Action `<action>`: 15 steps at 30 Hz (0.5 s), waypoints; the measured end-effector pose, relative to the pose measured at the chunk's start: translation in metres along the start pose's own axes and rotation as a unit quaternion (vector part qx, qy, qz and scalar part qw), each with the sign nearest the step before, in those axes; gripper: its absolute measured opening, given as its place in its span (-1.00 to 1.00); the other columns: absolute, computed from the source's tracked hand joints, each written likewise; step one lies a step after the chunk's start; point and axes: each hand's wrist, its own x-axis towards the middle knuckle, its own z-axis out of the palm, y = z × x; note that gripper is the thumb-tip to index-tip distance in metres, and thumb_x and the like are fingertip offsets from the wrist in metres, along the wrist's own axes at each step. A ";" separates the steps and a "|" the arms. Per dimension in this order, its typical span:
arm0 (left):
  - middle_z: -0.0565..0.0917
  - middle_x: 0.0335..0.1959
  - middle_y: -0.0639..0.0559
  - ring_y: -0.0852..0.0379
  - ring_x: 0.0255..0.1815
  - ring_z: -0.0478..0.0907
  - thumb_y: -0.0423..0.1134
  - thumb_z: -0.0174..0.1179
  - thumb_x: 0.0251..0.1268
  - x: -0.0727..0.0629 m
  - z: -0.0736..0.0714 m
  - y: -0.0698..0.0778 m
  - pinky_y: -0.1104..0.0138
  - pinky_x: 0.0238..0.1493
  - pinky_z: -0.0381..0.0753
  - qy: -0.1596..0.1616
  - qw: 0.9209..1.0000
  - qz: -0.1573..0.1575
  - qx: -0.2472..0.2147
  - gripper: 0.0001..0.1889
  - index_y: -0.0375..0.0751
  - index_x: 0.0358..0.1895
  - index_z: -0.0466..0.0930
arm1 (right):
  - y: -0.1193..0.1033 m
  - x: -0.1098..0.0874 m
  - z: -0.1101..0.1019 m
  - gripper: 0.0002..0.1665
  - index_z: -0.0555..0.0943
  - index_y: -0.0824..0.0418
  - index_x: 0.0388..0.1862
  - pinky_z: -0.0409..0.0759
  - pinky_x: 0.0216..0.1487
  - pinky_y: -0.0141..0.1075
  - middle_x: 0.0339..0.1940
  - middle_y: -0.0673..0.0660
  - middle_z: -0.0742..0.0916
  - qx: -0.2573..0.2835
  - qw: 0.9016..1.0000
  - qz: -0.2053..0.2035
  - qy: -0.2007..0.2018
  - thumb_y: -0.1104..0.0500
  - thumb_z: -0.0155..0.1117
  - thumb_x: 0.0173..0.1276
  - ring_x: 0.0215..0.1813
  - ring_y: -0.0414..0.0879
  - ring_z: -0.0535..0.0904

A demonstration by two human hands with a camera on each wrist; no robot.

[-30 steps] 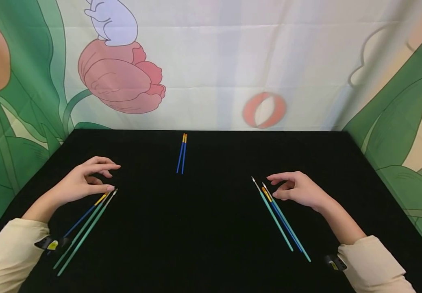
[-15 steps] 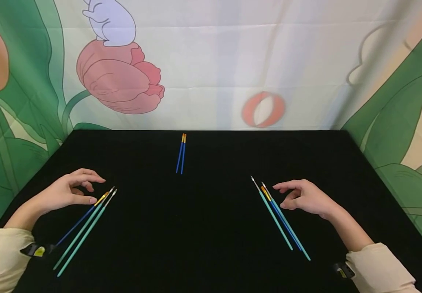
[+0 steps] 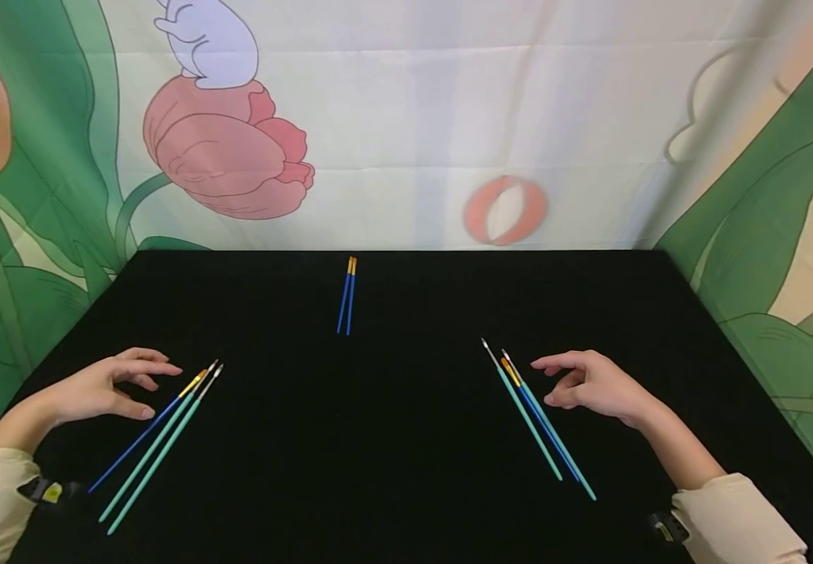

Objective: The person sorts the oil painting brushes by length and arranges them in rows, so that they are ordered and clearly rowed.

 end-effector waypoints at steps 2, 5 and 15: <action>0.23 0.33 -0.63 -0.46 0.14 0.52 -0.48 0.41 0.23 -0.002 -0.001 -0.004 -0.11 -0.02 0.70 -0.016 1.000 -0.013 -0.008 -0.42 -0.61 0.31 0.50 | 0.000 0.000 0.000 -0.32 0.35 0.66 0.44 0.73 -0.05 -0.24 0.34 0.66 0.45 0.002 1.000 0.006 -0.001 0.41 0.30 0.42 -0.10 -0.17 0.71; 0.24 0.31 -0.62 -0.42 0.13 0.51 -0.50 0.39 0.22 -0.004 -0.002 -0.008 -0.06 -0.03 0.69 -0.033 0.999 -0.030 -0.021 -0.46 -0.61 0.28 0.53 | 0.001 0.000 0.000 -0.31 0.35 0.66 0.45 0.74 -0.06 -0.24 0.33 0.66 0.45 0.004 1.000 0.013 -0.002 0.40 0.30 0.42 -0.11 -0.16 0.71; 0.24 0.26 -0.58 -0.30 0.08 0.44 -0.58 0.39 0.14 -0.002 0.000 -0.012 0.15 -0.12 0.65 -0.037 0.998 -0.048 -0.028 -0.55 -0.60 0.16 0.64 | 0.004 0.000 0.004 -0.31 0.34 0.66 0.45 0.73 -0.05 -0.25 0.23 0.56 0.52 0.004 1.000 0.015 -0.012 0.42 0.28 0.41 -0.10 -0.14 0.73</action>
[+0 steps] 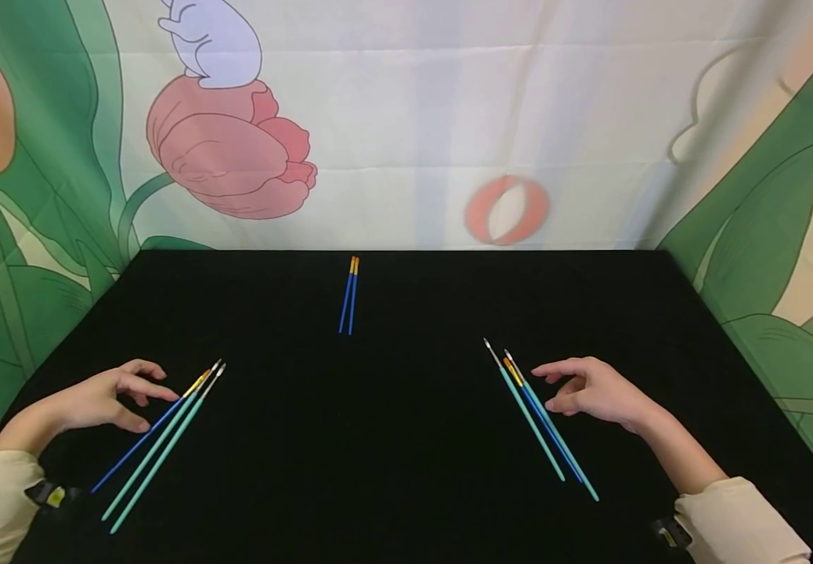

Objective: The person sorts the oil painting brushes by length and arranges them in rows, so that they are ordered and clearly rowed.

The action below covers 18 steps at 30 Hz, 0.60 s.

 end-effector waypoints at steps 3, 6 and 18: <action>0.23 0.27 -0.60 -0.31 0.09 0.44 -0.57 0.39 0.16 0.000 0.001 0.000 0.17 -0.13 0.67 -0.003 1.000 0.004 -0.002 -0.60 -0.59 0.12 0.67 | 0.000 0.001 0.002 -0.32 0.36 0.65 0.44 0.73 -0.06 -0.25 0.22 0.55 0.52 -0.003 1.000 -0.003 -0.004 0.42 0.29 0.39 -0.12 -0.14 0.73; 0.24 0.29 -0.60 -0.31 0.09 0.43 -0.57 0.39 0.17 -0.001 0.003 0.000 0.18 -0.16 0.69 -0.003 1.000 0.005 -0.004 -0.64 -0.57 0.07 0.71 | -0.001 0.001 0.005 -0.34 0.39 0.64 0.41 0.72 -0.07 -0.25 0.21 0.53 0.53 -0.006 1.000 -0.009 -0.007 0.41 0.31 0.39 -0.14 -0.14 0.73; 0.28 0.26 -0.55 -0.24 0.03 0.44 -0.57 0.41 0.16 0.000 0.007 -0.004 0.20 -0.22 0.66 0.017 1.000 0.016 0.010 -0.63 -0.55 0.08 0.70 | 0.093 0.034 0.000 -0.48 0.71 0.10 0.30 0.70 -0.15 -0.23 0.11 0.19 0.54 -0.018 0.999 -0.028 -0.007 0.20 0.51 0.36 -0.16 -0.07 0.75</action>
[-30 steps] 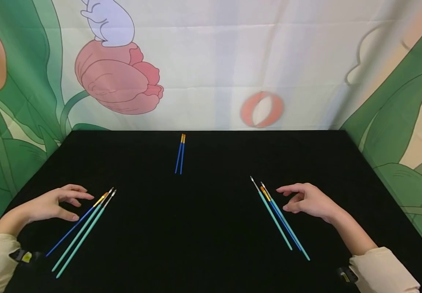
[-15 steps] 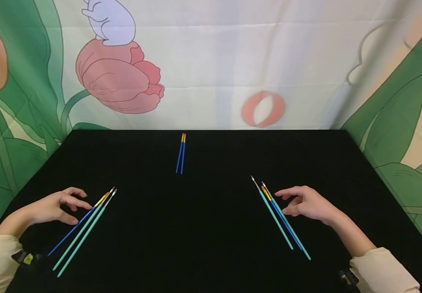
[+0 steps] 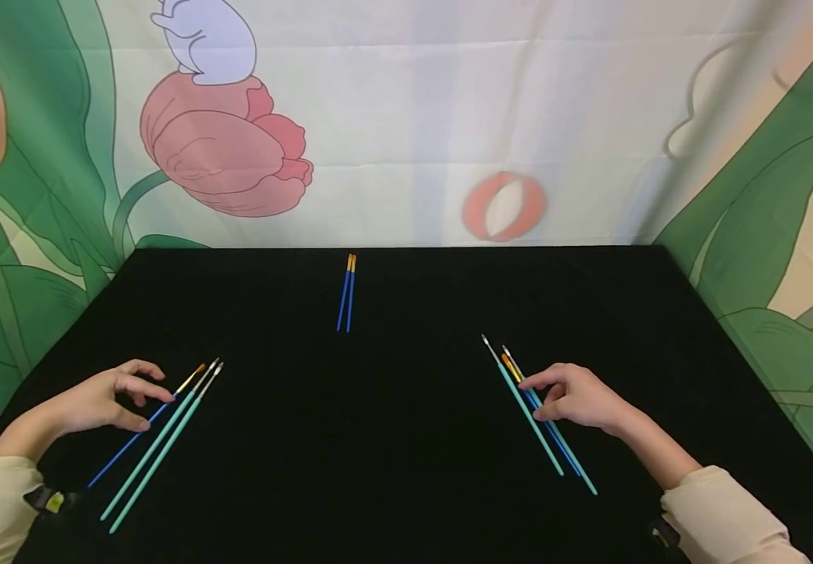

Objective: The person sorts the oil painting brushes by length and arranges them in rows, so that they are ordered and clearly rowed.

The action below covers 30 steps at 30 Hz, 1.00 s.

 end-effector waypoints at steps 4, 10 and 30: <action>0.29 0.25 -0.54 -0.22 0.02 0.44 -0.58 0.40 0.16 -0.001 0.001 0.000 0.20 -0.22 0.65 0.009 1.000 -0.005 0.009 -0.62 -0.55 0.09 0.69 | -0.005 -0.001 0.000 -0.49 0.69 0.21 0.30 0.72 -0.18 -0.20 0.10 0.28 0.52 -0.004 1.000 -0.001 -0.001 0.25 0.46 0.37 -0.17 -0.05 0.73; 0.29 0.24 -0.52 -0.23 0.02 0.45 -0.59 0.38 0.17 0.000 0.002 0.001 0.20 -0.23 0.65 0.016 1.000 -0.013 0.016 -0.63 -0.53 0.09 0.69 | -0.059 -0.013 0.009 -0.50 0.65 0.44 0.23 0.73 -0.22 -0.21 0.08 0.41 0.53 -0.052 0.998 0.026 0.033 0.32 0.43 0.31 -0.18 -0.03 0.69; 0.31 0.24 -0.53 -0.24 0.03 0.48 -0.61 0.32 0.20 -0.001 0.000 0.000 0.26 -0.27 0.67 0.018 1.000 -0.013 0.006 -0.60 -0.58 0.14 0.65 | -0.085 -0.013 0.012 -0.57 0.68 0.49 0.07 0.58 -0.30 -0.32 -0.15 0.12 0.68 -0.145 0.988 -0.031 0.052 0.37 0.53 0.22 -0.31 -0.24 0.59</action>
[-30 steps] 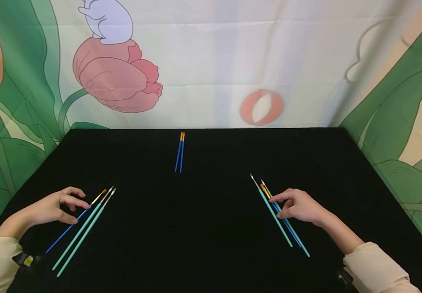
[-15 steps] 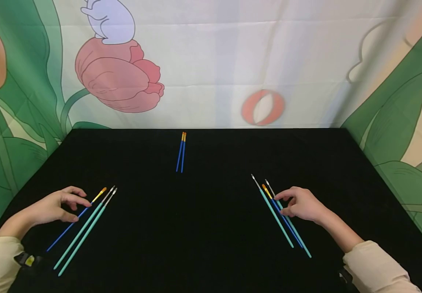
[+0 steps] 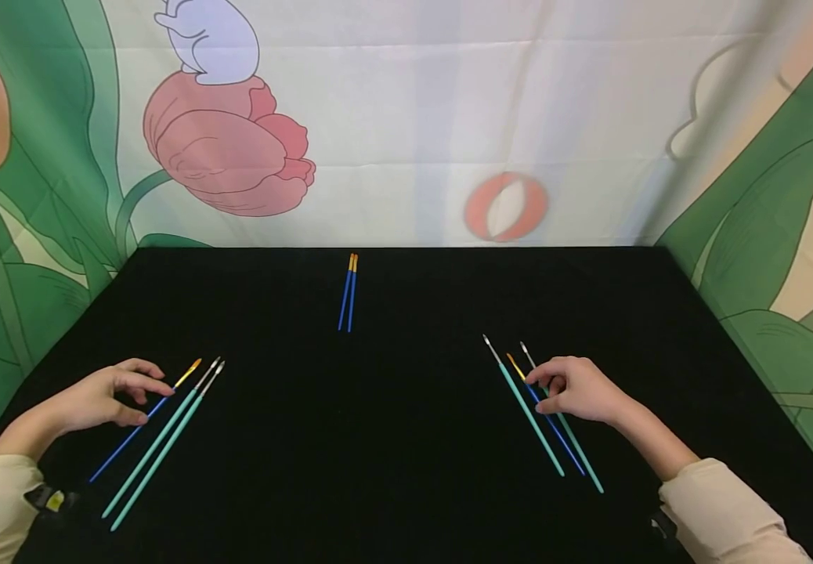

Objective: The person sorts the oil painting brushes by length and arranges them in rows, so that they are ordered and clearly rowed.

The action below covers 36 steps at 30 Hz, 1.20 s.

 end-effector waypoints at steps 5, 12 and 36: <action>0.33 0.23 -0.52 -0.23 0.03 0.48 -0.61 0.34 0.20 -0.001 0.001 0.000 0.26 -0.28 0.67 0.004 1.000 0.003 -0.003 -0.61 -0.58 0.13 0.66 | -0.004 0.003 -0.002 -0.59 0.69 0.52 0.06 0.59 -0.35 -0.32 -0.15 0.15 0.76 -0.004 1.000 0.008 -0.011 0.41 0.49 0.23 -0.36 -0.21 0.63; 0.39 0.13 -0.40 -0.16 -0.03 0.47 -0.59 0.36 0.19 -0.001 0.002 -0.001 0.28 -0.32 0.66 0.006 1.000 -0.002 -0.001 -0.61 -0.58 0.13 0.66 | 0.002 0.004 -0.001 -0.57 0.70 0.52 0.07 0.57 -0.40 -0.34 -0.11 0.22 0.78 -0.010 0.999 -0.023 -0.022 0.38 0.53 0.22 -0.41 -0.26 0.59; 0.51 -0.01 -0.25 0.18 -0.37 0.50 -0.50 0.49 0.13 0.001 0.006 0.000 0.32 -0.38 0.60 0.028 0.998 0.034 0.051 -0.62 -0.56 0.04 0.73 | 0.015 0.009 0.001 -0.74 0.74 0.35 -0.12 0.49 -0.45 -0.37 -0.23 -0.03 0.68 -0.030 0.997 -0.068 -0.030 0.35 0.56 0.20 -0.46 -0.31 0.48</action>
